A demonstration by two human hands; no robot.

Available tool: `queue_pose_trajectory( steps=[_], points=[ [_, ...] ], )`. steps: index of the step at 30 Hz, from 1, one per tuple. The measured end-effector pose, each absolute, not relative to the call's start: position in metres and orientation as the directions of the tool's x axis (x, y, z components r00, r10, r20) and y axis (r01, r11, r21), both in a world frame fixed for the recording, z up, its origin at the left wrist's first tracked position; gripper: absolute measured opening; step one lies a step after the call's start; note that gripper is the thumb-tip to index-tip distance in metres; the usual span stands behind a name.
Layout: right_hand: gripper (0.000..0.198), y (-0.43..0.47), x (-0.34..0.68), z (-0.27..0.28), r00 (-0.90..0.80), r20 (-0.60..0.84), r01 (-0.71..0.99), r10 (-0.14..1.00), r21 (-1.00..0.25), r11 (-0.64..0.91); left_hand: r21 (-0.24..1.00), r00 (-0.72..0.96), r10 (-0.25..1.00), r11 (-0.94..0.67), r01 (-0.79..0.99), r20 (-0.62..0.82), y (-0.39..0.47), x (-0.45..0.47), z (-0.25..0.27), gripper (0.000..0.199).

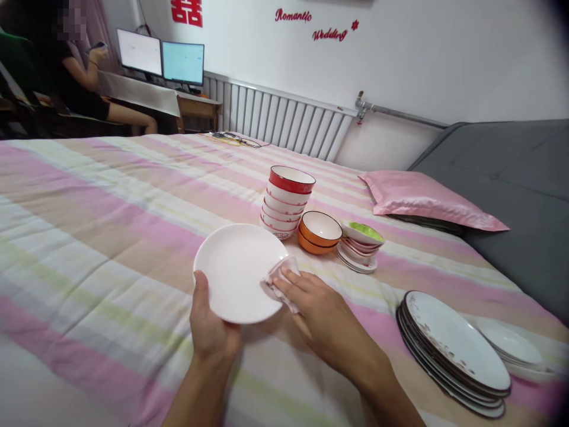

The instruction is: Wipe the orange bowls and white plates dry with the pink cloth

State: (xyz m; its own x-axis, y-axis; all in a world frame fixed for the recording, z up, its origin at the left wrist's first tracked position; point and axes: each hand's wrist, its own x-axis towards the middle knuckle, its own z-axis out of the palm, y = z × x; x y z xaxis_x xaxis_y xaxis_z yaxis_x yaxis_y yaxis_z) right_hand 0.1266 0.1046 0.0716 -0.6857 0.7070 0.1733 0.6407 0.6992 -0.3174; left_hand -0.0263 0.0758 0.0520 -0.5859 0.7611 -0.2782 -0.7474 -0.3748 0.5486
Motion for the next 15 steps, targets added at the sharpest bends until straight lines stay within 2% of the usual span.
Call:
queue_pose_trajectory(
  steps=[4, 8, 12, 15],
  points=[
    [0.051, 0.09, 0.127, 0.082, -0.717, 0.129, 0.608, 0.685, -0.363, 0.706, 0.539, -0.576, 0.773, -0.377, -0.753, -0.265, 0.076, -0.025, 0.051, 0.042],
    [0.049, 0.078, 0.126, 0.092, -0.792, 0.111, 0.504, 0.601, -0.438, 0.745, 0.507, -0.529, 0.797, -0.34, -0.792, -0.293, 0.074, -0.025, 0.052, 0.047],
    [0.052, 0.073, 0.123, 0.099, -0.877, 0.151, 0.329, 0.455, -0.502, 0.8, 0.395, -0.295, 0.861, -0.122, -0.911, -0.414, 0.069, -0.03, 0.051, 0.062],
    [0.051, 0.075, 0.12, 0.098, -0.876, 0.229, 0.267, 0.424, -0.502, 0.823, 0.317, -0.108, 0.898, 0.037, -0.948, -0.427, 0.067, -0.034, 0.049, 0.066]
  ],
)
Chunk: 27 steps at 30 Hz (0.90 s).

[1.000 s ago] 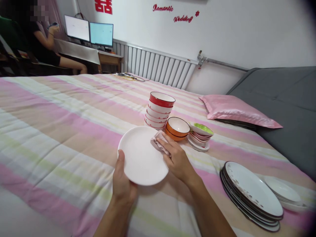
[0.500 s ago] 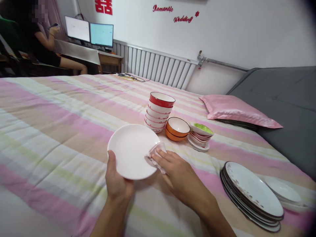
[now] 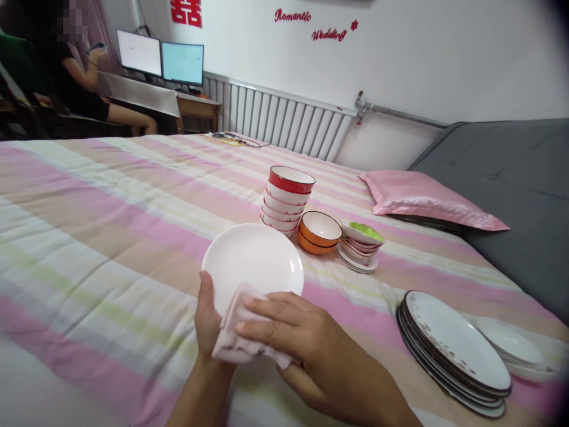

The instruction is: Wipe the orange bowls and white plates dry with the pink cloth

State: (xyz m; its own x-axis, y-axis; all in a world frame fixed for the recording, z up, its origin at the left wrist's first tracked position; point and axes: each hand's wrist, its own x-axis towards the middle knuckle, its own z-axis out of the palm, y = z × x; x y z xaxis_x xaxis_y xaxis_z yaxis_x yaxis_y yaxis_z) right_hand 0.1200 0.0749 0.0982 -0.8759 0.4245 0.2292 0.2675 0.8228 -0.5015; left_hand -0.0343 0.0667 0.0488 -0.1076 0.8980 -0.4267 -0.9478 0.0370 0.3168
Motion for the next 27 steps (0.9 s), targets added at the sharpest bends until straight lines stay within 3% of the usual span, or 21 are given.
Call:
queue_pose_trajectory(
  steps=[5, 9, 13, 18, 22, 27],
  points=[
    [0.051, 0.081, 0.115, 0.088, -0.905, 0.147, 0.299, 0.399, -0.447, 0.843, 0.242, -0.089, 0.927, 0.001, -0.97, -0.363, 0.067, -0.035, 0.044, 0.069],
    [0.055, 0.085, 0.11, 0.079, -0.918, 0.113, 0.299, 0.381, -0.437, 0.849, 0.266, -0.11, 0.926, -0.011, -0.964, -0.36, 0.066, -0.032, 0.042, 0.069],
    [0.06, 0.087, 0.102, 0.071, -0.9, 0.16, 0.318, 0.405, -0.394, 0.863, 0.304, -0.186, 0.9, -0.063, -0.951, -0.395, 0.067, -0.024, 0.044, 0.064],
    [0.066, 0.088, 0.096, 0.069, -0.856, 0.171, 0.414, 0.488, -0.338, 0.845, 0.225, -0.21, 0.895, -0.127, -0.966, -0.394, 0.07, -0.009, 0.047, 0.059],
    [0.065, 0.094, 0.096, 0.065, -0.816, 0.207, 0.483, 0.539, -0.267, 0.834, 0.211, -0.241, 0.911, -0.177, -0.961, -0.334, 0.072, 0.004, 0.045, 0.05],
    [0.062, 0.108, 0.098, 0.052, -0.721, 0.373, 0.561, 0.584, -0.181, 0.808, 0.251, -0.203, 0.952, -0.144, -0.957, -0.227, 0.071, 0.016, 0.036, 0.041]
  ],
)
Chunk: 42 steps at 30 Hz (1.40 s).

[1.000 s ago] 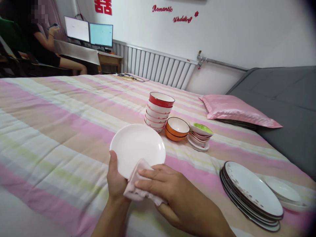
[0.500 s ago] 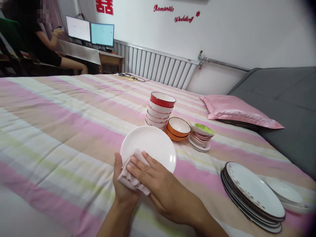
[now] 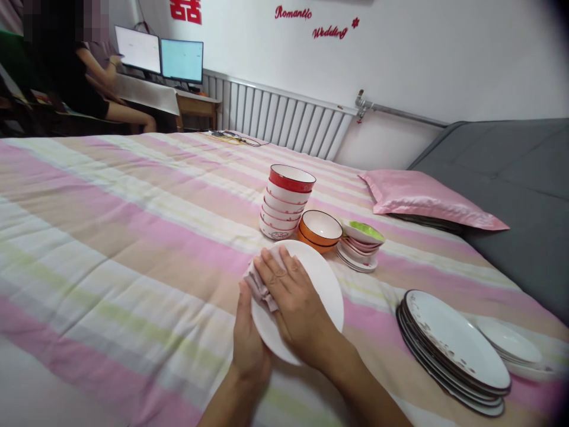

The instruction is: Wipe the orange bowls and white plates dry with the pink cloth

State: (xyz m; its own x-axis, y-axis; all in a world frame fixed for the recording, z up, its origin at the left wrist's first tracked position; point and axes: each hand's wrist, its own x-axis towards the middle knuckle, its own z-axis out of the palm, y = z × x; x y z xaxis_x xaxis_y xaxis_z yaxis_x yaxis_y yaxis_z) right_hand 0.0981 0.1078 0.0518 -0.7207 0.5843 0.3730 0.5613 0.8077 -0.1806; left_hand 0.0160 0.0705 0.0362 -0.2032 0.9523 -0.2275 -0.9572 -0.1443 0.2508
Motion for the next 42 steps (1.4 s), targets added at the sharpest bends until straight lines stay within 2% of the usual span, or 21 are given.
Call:
queue_pose_trajectory(
  steps=[6, 10, 13, 16, 21, 27, 33, 36, 42],
  points=[
    [0.054, 0.124, 0.104, 0.044, -0.575, 0.493, 0.683, 0.653, -0.15, 0.715, 0.284, -0.089, 0.97, -0.022, -0.958, -0.226, 0.068, 0.021, 0.031, 0.044],
    [0.055, 0.136, 0.113, 0.043, -0.477, 0.467, 0.78, 0.745, -0.167, 0.604, 0.333, -0.046, 0.956, 0.055, -0.941, -0.291, 0.065, 0.021, 0.036, 0.053],
    [0.057, 0.143, 0.12, 0.043, -0.413, 0.44, 0.837, 0.797, -0.16, 0.523, 0.368, -0.078, 0.927, 0.068, -0.927, -0.368, 0.064, 0.018, 0.041, 0.055],
    [0.058, 0.146, 0.123, 0.042, -0.395, 0.404, 0.865, 0.825, -0.137, 0.482, 0.416, -0.177, 0.901, 0.004, -0.91, -0.396, 0.065, 0.014, 0.045, 0.052],
    [0.057, 0.139, 0.12, 0.04, -0.419, 0.364, 0.858, 0.832, -0.139, 0.494, 0.5, -0.395, 0.844, -0.182, -0.846, -0.361, 0.069, 0.004, 0.047, 0.045],
    [0.053, 0.121, 0.113, 0.046, -0.537, 0.331, 0.76, 0.776, -0.209, 0.615, 0.503, -0.538, 0.785, -0.347, -0.792, -0.306, 0.074, -0.01, 0.049, 0.045],
    [0.061, 0.109, 0.109, 0.057, -0.546, 0.22, 0.736, 0.808, -0.335, 0.589, 0.529, -0.603, 0.75, -0.407, -0.744, -0.271, 0.074, -0.02, 0.051, 0.045],
    [0.056, 0.111, 0.108, 0.056, -0.525, 0.262, 0.726, 0.81, -0.358, 0.587, 0.537, -0.607, 0.748, -0.407, -0.739, -0.268, 0.074, -0.02, 0.051, 0.043],
    [0.058, 0.115, 0.111, 0.056, -0.441, 0.372, 0.721, 0.817, -0.395, 0.569, 0.552, -0.629, 0.741, -0.431, -0.714, -0.236, 0.074, -0.019, 0.049, 0.043]
  ],
)
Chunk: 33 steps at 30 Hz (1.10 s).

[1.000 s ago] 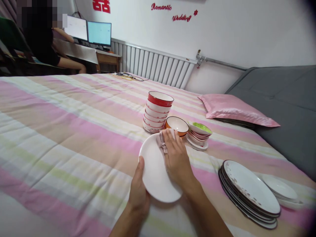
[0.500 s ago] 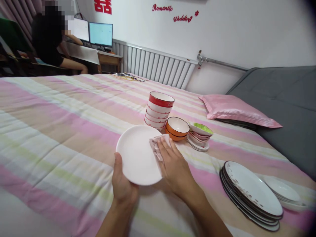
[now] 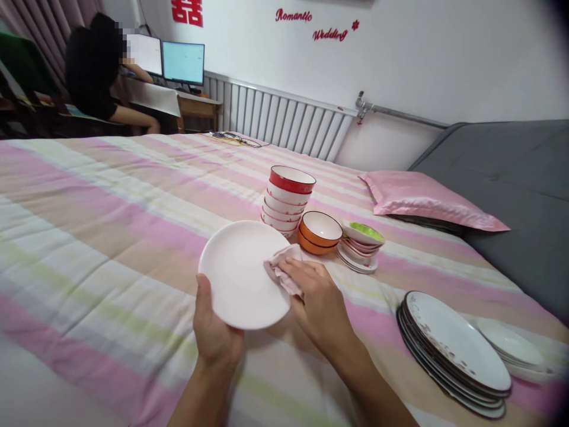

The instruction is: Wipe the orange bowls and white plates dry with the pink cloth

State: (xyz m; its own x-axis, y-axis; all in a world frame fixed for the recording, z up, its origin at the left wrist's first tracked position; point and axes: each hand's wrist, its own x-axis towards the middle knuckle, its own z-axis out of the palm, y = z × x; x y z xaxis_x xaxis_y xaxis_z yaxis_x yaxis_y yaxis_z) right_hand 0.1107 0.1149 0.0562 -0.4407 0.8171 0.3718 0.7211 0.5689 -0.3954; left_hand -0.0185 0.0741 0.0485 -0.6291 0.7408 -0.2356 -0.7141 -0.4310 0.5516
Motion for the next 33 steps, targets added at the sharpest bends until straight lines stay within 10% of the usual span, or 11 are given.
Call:
queue_pose_trajectory(
  steps=[18, 24, 33],
  points=[
    [0.033, 0.082, 0.133, 0.107, -0.734, 0.281, 0.19, 0.618, -0.788, 0.585, 0.465, -0.45, 0.857, -0.301, -0.833, -0.251, 0.07, -0.019, 0.051, 0.058],
    [0.057, 0.112, 0.124, 0.071, -0.303, 0.503, 0.407, 0.809, -0.699, 0.587, 0.523, -0.548, 0.784, -0.35, -0.777, -0.291, 0.072, -0.008, 0.045, 0.043],
    [0.074, 0.124, 0.099, 0.029, -0.298, 0.576, 0.638, 0.761, -0.473, 0.607, 0.366, -0.259, 0.931, -0.154, -0.918, -0.259, 0.065, 0.008, 0.039, 0.047]
  ],
)
